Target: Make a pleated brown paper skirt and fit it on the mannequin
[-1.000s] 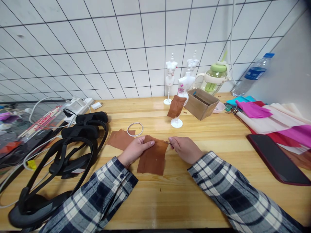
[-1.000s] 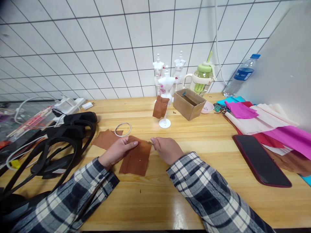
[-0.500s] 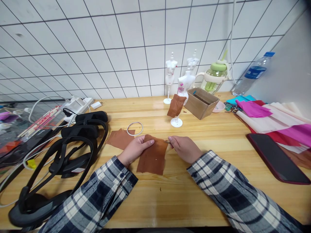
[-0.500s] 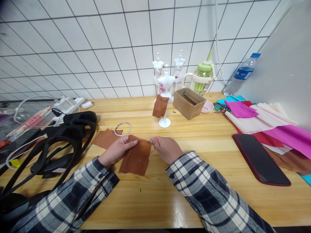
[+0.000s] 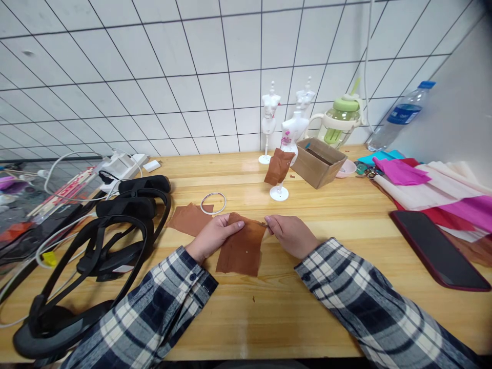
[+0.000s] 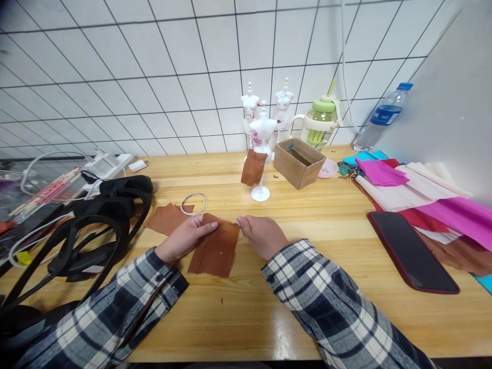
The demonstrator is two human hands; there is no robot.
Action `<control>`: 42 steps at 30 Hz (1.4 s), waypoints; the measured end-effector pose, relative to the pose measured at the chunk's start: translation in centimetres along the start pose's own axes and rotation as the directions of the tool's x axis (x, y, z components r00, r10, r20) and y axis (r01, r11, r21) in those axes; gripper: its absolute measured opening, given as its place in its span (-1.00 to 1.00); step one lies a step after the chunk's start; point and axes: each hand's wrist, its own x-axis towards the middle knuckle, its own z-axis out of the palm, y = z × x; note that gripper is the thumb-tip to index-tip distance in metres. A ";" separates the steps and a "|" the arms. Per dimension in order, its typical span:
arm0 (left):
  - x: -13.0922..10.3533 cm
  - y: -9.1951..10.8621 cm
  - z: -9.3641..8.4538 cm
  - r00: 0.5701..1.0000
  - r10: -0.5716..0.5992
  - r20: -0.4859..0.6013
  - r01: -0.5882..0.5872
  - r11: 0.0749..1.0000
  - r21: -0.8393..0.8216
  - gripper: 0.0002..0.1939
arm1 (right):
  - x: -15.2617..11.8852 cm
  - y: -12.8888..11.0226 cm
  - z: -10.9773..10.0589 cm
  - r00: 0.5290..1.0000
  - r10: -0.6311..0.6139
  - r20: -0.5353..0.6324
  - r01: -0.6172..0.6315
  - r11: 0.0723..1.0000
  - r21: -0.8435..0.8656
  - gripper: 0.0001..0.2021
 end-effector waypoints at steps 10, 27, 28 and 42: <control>0.0 0.0 0.0 1.000 -0.007 -0.012 0.007 1.000 0.018 -0.72 | 0.1 0.1 0.3 0.999 -0.025 -0.027 0.024 0.999 -0.027 -0.51; -0.1 0.2 0.4 1.000 0.008 0.012 -0.008 1.000 -0.001 -0.74 | 0.0 -0.3 0.3 1.000 -0.028 -0.005 0.028 0.999 -0.024 -0.54; 0.0 0.2 0.4 1.000 0.006 0.012 -0.006 1.000 -0.003 -0.74 | 0.0 -0.4 0.3 1.000 -0.025 -0.006 0.025 0.999 -0.026 -0.54; 0.0 0.2 0.3 1.000 -0.018 -0.001 0.018 1.000 -0.007 -0.73 | -0.2 -0.7 0.0 1.000 -0.008 -0.003 0.008 0.999 -0.033 -0.53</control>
